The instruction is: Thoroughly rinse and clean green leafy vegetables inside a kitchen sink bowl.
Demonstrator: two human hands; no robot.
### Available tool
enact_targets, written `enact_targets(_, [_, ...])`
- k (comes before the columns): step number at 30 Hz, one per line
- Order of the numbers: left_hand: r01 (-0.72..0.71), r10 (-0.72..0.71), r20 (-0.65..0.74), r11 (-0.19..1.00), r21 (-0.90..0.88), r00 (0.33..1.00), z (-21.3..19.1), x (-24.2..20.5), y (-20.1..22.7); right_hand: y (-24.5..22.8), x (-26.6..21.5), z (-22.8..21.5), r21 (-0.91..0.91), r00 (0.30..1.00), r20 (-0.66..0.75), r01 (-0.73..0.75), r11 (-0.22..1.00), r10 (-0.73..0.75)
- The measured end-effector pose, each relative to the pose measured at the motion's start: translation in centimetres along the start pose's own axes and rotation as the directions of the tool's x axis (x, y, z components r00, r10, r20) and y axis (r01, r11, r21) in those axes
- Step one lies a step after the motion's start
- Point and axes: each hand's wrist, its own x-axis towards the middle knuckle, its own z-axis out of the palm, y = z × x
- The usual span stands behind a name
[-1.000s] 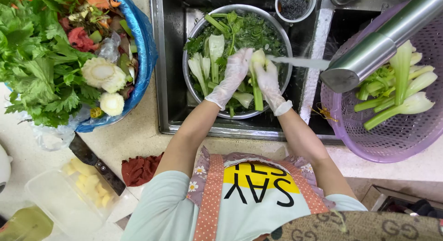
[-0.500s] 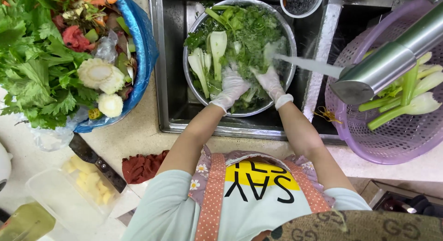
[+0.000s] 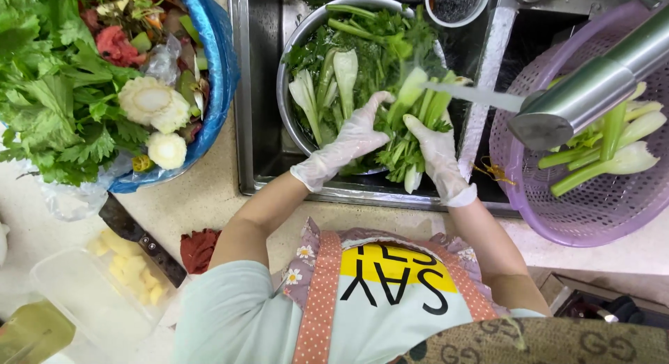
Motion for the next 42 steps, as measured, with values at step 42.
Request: enact_targets(42, [-0.438, 0.693, -0.297, 0.672, 0.597, 0.657, 5.4, -4.1, 9.6, -6.5, -8.2, -2.2, 0.266, 0.882, 0.09, 0.426, 0.865, -0.463])
